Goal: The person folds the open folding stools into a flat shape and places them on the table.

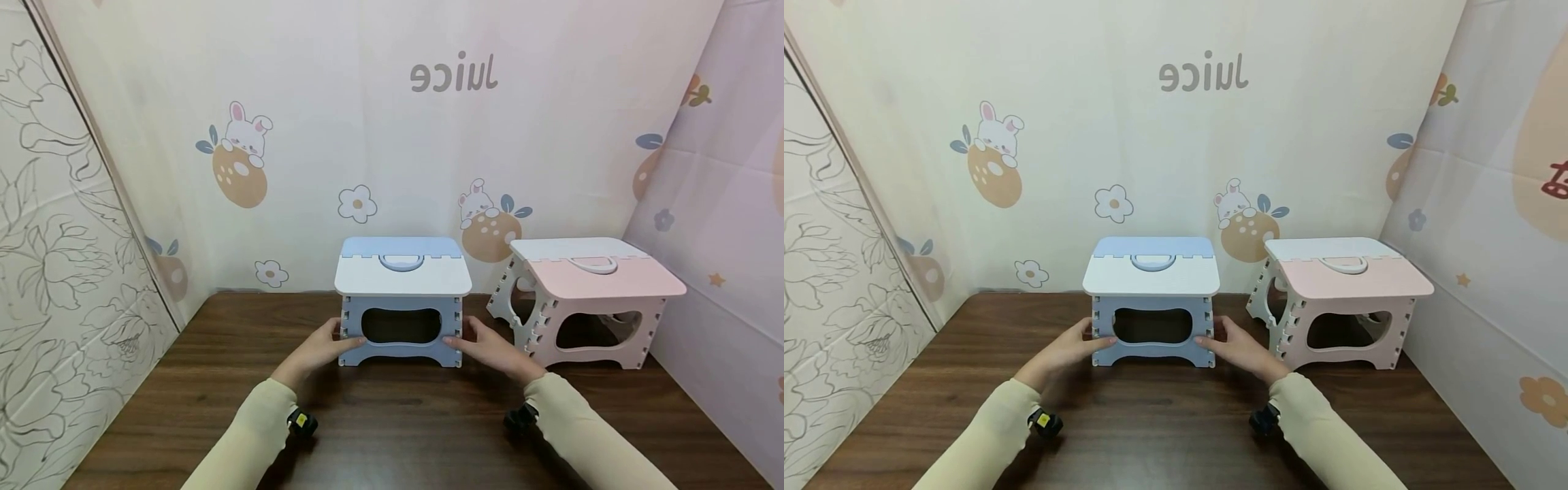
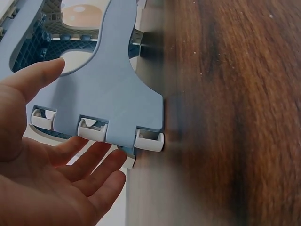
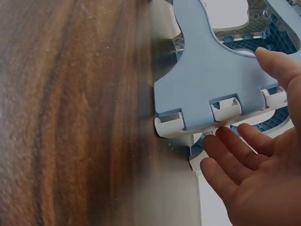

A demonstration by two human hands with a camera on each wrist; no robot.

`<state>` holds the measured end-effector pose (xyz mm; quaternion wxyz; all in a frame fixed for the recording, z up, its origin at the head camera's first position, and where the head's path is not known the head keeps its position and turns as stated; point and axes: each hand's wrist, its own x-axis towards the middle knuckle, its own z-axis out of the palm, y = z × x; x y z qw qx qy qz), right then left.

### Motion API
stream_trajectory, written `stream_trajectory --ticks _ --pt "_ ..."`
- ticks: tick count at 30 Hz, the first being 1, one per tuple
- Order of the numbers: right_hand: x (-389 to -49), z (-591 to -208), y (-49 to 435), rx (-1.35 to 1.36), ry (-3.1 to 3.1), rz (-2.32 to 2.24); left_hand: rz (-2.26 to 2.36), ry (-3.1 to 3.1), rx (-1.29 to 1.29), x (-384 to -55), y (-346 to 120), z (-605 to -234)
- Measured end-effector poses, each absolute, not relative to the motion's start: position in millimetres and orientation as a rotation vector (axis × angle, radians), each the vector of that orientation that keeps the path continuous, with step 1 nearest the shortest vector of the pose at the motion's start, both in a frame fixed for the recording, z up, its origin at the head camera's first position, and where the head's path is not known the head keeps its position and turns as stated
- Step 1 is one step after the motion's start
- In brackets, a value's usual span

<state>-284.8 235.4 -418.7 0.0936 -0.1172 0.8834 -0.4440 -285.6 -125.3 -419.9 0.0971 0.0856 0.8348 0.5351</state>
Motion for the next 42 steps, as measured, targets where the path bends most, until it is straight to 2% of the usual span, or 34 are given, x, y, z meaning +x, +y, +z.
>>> stream_trajectory --ticks 42 --pt "-278 -421 223 -0.371 2.850 -1.199 1.287 2.743 0.324 -287 -126 -419"
